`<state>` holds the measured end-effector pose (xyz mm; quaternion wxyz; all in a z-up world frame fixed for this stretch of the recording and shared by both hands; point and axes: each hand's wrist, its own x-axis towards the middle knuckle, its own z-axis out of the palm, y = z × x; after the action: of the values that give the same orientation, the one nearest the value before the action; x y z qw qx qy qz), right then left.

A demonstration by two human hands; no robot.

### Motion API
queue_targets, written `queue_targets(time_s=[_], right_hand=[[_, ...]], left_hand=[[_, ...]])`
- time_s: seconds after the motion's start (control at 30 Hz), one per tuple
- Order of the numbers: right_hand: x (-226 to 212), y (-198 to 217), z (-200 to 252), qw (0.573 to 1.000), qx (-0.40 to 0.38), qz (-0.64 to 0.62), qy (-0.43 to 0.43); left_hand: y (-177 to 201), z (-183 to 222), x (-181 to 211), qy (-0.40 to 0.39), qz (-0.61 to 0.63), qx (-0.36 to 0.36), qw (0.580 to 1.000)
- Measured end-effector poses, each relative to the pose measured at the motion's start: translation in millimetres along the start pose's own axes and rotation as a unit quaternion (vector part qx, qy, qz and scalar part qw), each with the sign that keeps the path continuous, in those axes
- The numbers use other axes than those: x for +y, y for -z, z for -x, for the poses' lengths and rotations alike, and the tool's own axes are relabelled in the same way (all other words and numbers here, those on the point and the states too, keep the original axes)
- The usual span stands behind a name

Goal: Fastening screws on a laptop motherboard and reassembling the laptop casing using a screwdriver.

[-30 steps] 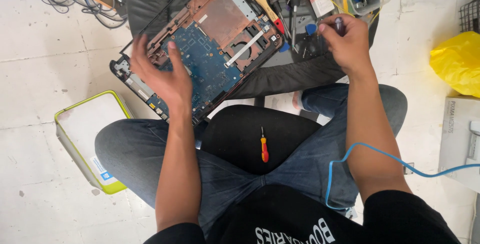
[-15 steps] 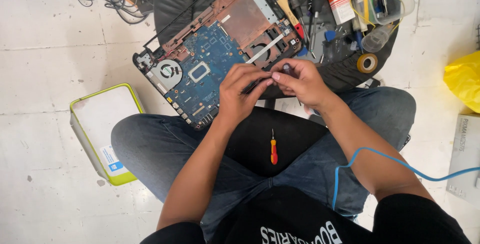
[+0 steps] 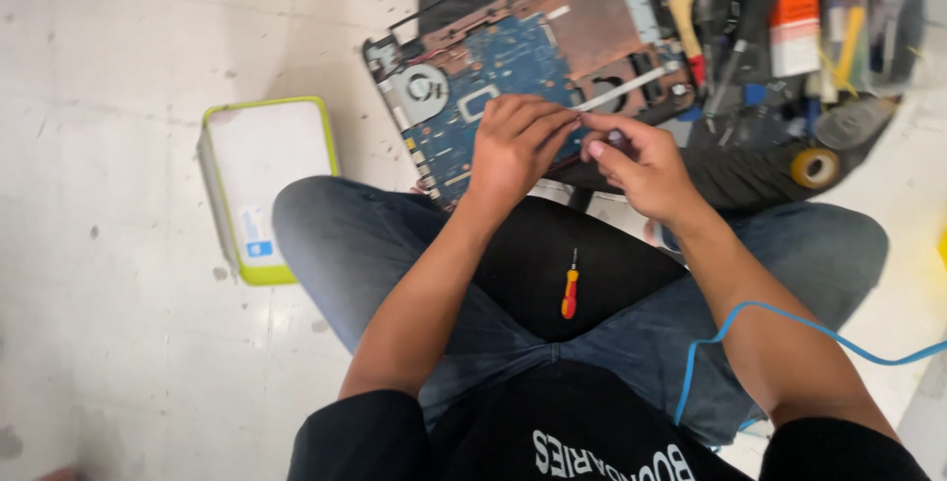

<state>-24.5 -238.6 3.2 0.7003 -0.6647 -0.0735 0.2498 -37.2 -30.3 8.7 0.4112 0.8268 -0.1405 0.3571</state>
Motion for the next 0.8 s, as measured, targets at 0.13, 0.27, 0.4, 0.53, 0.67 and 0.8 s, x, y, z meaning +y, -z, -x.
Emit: queue_targets(time_s=[0.13, 0.27, 0.4, 0.53, 0.67, 0.8], right_hand=[[-11.3, -17.1, -5.8, 0.998, -0.036, -0.048, -0.001], [-6.8, -21.8, -11.7, 0.994, -0.056, -0.087, -0.015], [-6.2, -17.4, -19.1, 0.998, -0.013, -0.056, 0.004], [-9.7, -4.3, -19.1, 0.997, 0.022, 0.067, 0.000], [-10.4, -9.8, -14.3, 0.965, 0.064, 0.252, -0.036], [-6.2, -29.7, -18.1, 0.972, 0.062, 0.227, -0.011]], left_hand=[[3.6, 10.4, -4.5, 0.021, -0.063, 0.019, 0.998], [6.7, 22.6, -5.1, 0.111, -0.021, 0.010, 0.994], [4.1, 34.5, -7.3, 0.178, 0.050, 0.014, 0.983], [13.1, 35.1, -3.5, 0.207, 0.086, 0.003, 0.975], [26.9, 28.9, -2.6, 0.165, 0.044, -0.029, 0.985], [25.2, 33.8, -0.1, 0.072, -0.041, -0.025, 0.996]])
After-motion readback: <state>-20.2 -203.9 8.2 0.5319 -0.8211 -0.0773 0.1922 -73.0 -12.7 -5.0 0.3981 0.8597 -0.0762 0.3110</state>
